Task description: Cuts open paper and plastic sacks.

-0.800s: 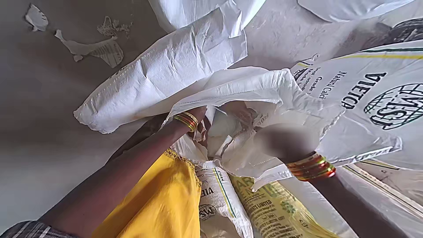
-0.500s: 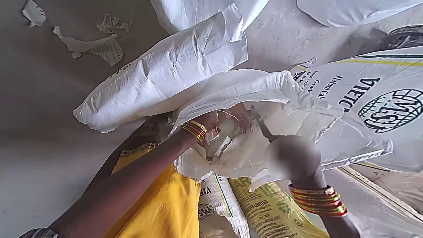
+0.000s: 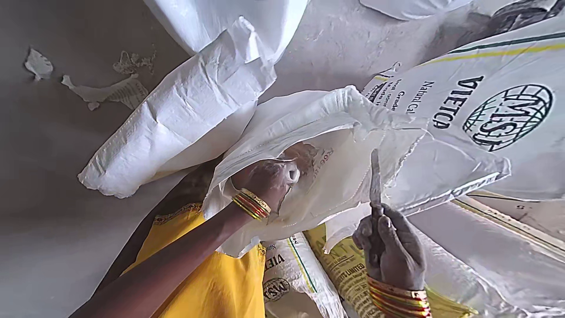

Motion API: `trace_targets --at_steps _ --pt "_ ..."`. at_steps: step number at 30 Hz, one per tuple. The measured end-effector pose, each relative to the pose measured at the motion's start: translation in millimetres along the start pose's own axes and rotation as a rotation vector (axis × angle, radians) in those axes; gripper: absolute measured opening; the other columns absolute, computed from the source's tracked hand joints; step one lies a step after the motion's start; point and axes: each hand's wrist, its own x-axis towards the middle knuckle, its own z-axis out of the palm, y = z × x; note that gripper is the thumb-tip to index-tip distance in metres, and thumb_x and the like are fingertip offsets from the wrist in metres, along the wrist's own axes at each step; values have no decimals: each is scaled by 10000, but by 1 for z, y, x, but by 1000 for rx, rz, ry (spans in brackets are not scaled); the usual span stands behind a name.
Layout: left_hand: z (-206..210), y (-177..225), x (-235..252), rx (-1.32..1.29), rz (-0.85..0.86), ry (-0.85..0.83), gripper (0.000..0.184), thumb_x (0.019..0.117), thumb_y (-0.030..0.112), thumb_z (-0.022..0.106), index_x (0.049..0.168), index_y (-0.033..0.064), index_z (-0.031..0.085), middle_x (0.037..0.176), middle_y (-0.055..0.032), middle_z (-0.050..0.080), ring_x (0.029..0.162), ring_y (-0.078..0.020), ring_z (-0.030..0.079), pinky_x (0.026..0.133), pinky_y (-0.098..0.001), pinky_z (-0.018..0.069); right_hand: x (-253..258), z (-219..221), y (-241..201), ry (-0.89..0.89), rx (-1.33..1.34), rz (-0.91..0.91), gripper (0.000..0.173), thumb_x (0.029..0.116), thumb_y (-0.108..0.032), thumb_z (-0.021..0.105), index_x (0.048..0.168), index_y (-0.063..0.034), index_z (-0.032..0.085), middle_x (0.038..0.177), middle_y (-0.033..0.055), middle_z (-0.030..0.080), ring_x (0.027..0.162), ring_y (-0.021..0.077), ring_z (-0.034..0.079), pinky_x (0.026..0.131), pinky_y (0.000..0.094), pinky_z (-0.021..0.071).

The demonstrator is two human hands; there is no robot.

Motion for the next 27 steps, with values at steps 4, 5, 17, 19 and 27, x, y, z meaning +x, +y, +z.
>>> trace_targets --at_steps 4,5,17,19,27 --pt "1 -1 26 -72 -103 38 220 974 8 535 1108 -8 709 986 -228 704 930 -376 678 823 -584 508 -15 -8 8 0 109 -1 193 1072 -141 392 1150 -102 564 666 -119 631 491 -9 554 460 130 471" --pt "2 0 31 -108 -151 -15 194 1023 91 524 1068 4 692 934 -185 668 859 -305 630 771 -515 483 -18 -10 10 8 130 -5 180 1072 -155 423 1152 -108 578 668 -116 641 497 -8 561 464 133 474" --pt "59 20 54 -733 -776 193 281 1065 237 559 1137 -25 631 908 -98 621 761 -135 578 726 -305 517 -45 -55 38 29 250 -39 220 1066 -317 525 1184 -154 614 729 -113 634 571 -13 569 520 130 479" --pt "63 28 53 -906 -778 217 237 1102 227 447 1092 33 582 771 -23 552 625 -69 531 594 -227 488 -47 -60 40 31 283 -31 224 1063 -333 528 1178 -165 621 733 -110 635 581 -13 574 526 131 482" --pt "45 37 34 228 -311 120 293 1026 189 627 1132 -61 737 1157 -244 721 1166 -369 665 1060 -545 459 -40 -59 40 31 70 -118 231 1033 -140 526 1209 5 558 722 -152 595 573 -83 511 525 103 447"
